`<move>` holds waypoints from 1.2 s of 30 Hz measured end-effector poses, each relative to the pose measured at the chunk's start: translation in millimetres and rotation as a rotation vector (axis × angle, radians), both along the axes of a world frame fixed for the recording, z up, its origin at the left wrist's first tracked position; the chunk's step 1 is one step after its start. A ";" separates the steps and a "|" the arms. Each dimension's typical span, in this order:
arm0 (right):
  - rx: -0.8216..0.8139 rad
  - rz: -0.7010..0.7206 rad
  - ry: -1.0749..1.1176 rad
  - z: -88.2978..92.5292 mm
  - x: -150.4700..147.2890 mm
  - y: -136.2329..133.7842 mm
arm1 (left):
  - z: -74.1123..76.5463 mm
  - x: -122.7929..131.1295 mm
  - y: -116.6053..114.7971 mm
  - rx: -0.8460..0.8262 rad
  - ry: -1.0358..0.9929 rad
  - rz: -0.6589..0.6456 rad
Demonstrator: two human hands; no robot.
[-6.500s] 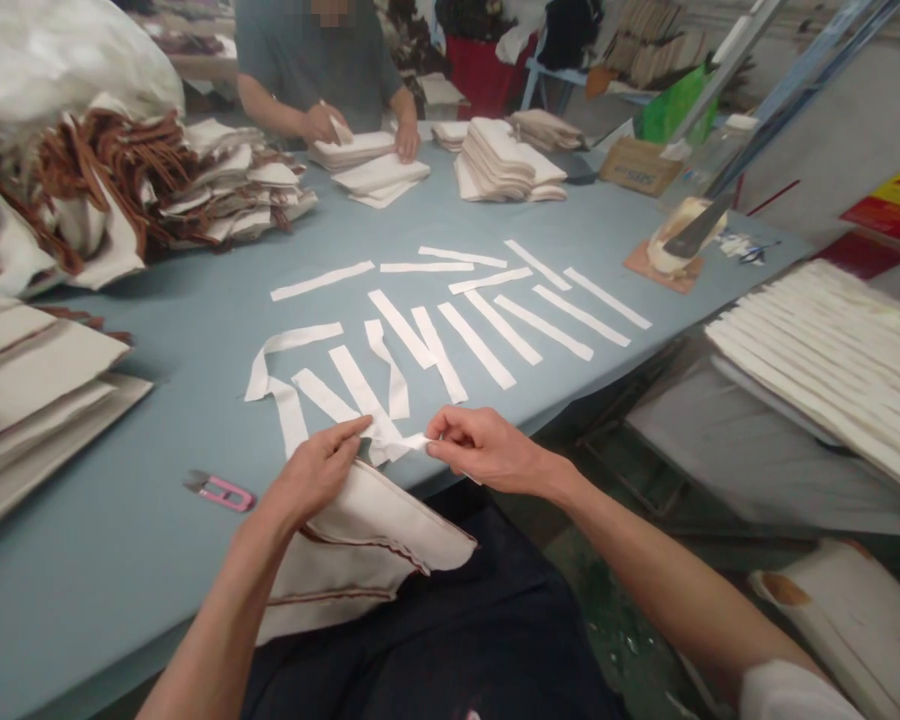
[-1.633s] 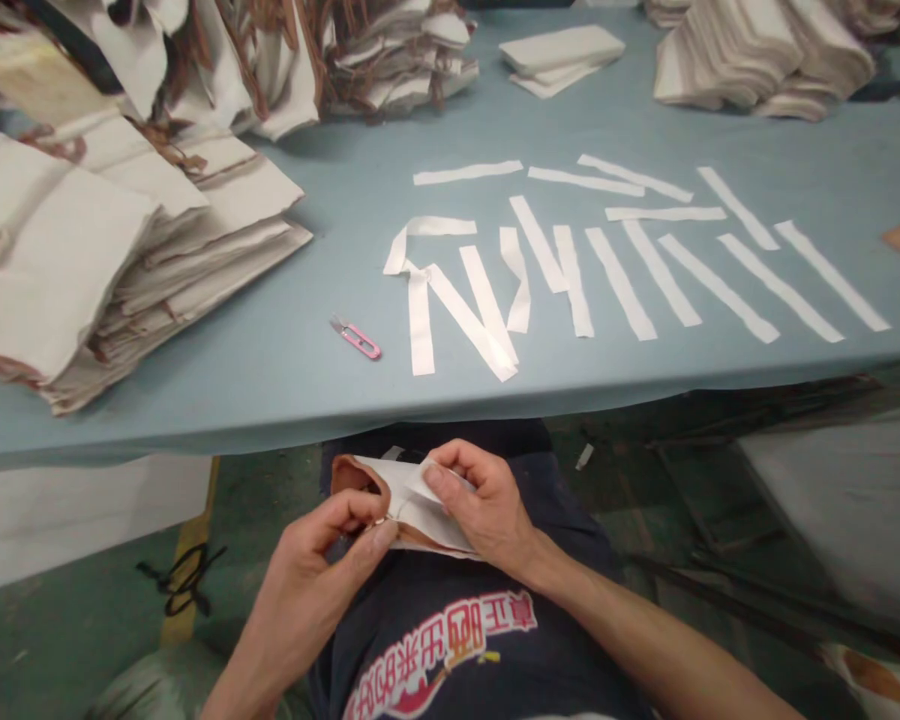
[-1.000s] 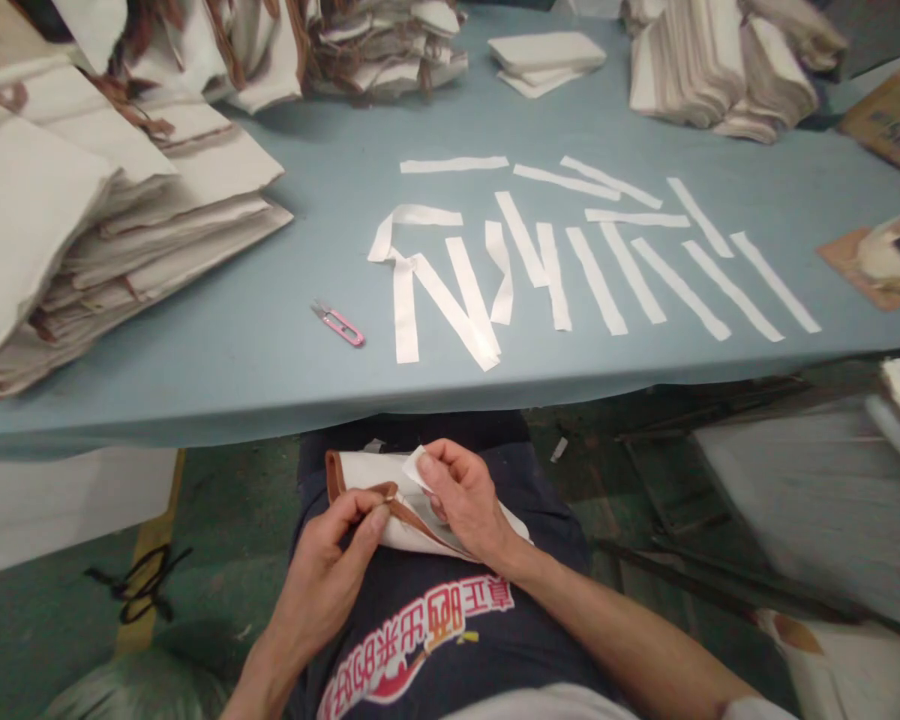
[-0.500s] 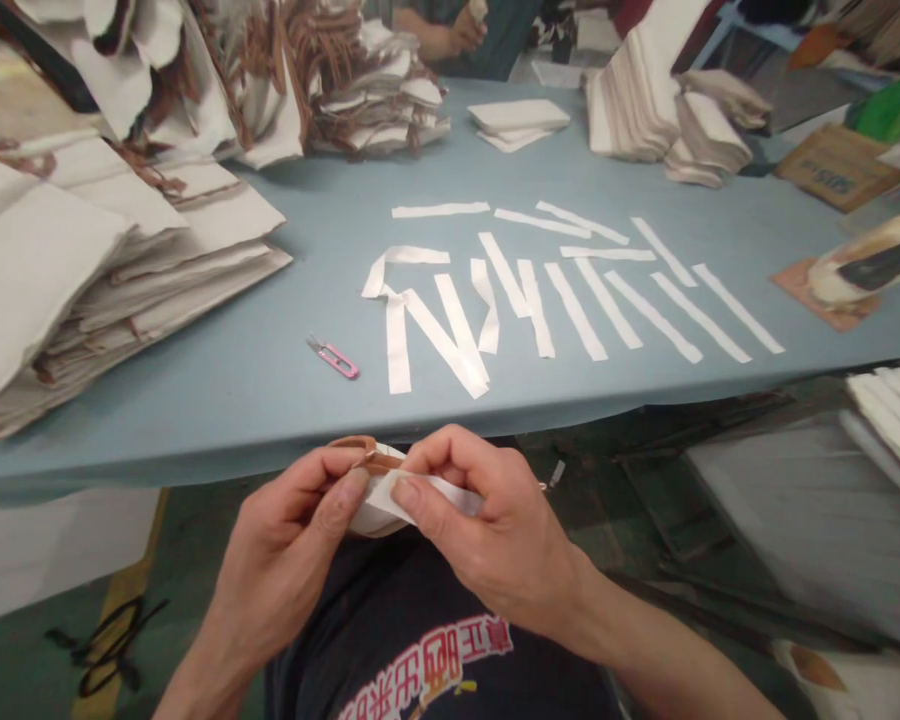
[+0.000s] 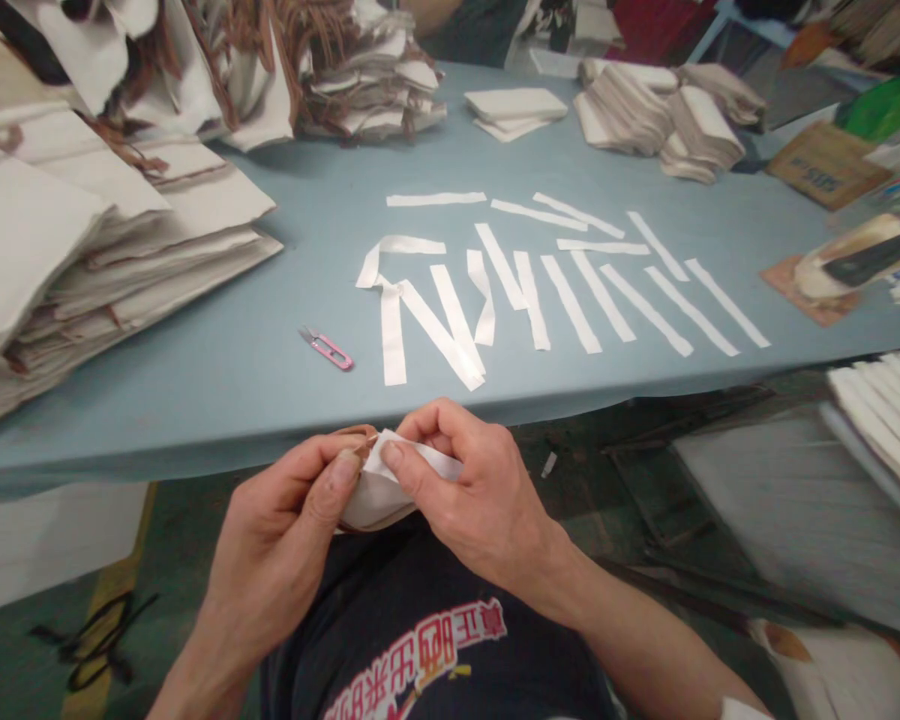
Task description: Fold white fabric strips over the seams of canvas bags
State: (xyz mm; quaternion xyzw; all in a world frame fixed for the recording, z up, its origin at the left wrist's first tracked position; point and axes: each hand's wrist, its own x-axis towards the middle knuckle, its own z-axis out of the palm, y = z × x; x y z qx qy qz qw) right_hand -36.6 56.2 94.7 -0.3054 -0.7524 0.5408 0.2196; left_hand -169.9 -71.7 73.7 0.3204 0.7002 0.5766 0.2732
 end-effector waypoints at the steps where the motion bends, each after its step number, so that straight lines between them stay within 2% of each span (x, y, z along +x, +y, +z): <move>1: -0.004 0.000 0.005 0.1 -0.8 -0.5 | 0.4 0.2 -0.7 -0.002 -0.020 0.012; 4: -0.048 0.010 0.014 1.2 -3.6 -0.9 | -1.7 -2.5 -3.7 -0.009 -0.052 0.024; 8: -0.123 0.040 0.019 -1.4 -7.9 -0.4 | -13.9 -10.4 -9.0 -0.011 -0.111 0.029; 12: -0.126 0.033 0.020 -7.8 -13.5 -1.5 | -22.5 -13.5 -9.3 -0.005 -0.176 0.085; 15: -0.087 0.007 0.007 -10.8 -17.3 -2.1 | -19.4 -10.6 -3.3 0.040 -0.252 0.128; 18: -0.065 0.012 -0.002 -11.8 -19.7 -1.3 | -14.4 -7.5 3.7 0.116 -0.414 0.158; 21: -0.075 0.037 0.001 -13.0 -21.0 0.0 | -13.6 -7.4 6.9 0.120 -0.505 0.153; 29: -0.034 0.042 -0.015 -17.1 -23.1 -0.6 | -21.7 -7.4 10.9 0.117 -0.518 0.221; 36: -0.056 0.047 -0.078 -15.2 -23.5 -0.5 | -30.1 -6.1 8.2 0.074 -0.430 0.262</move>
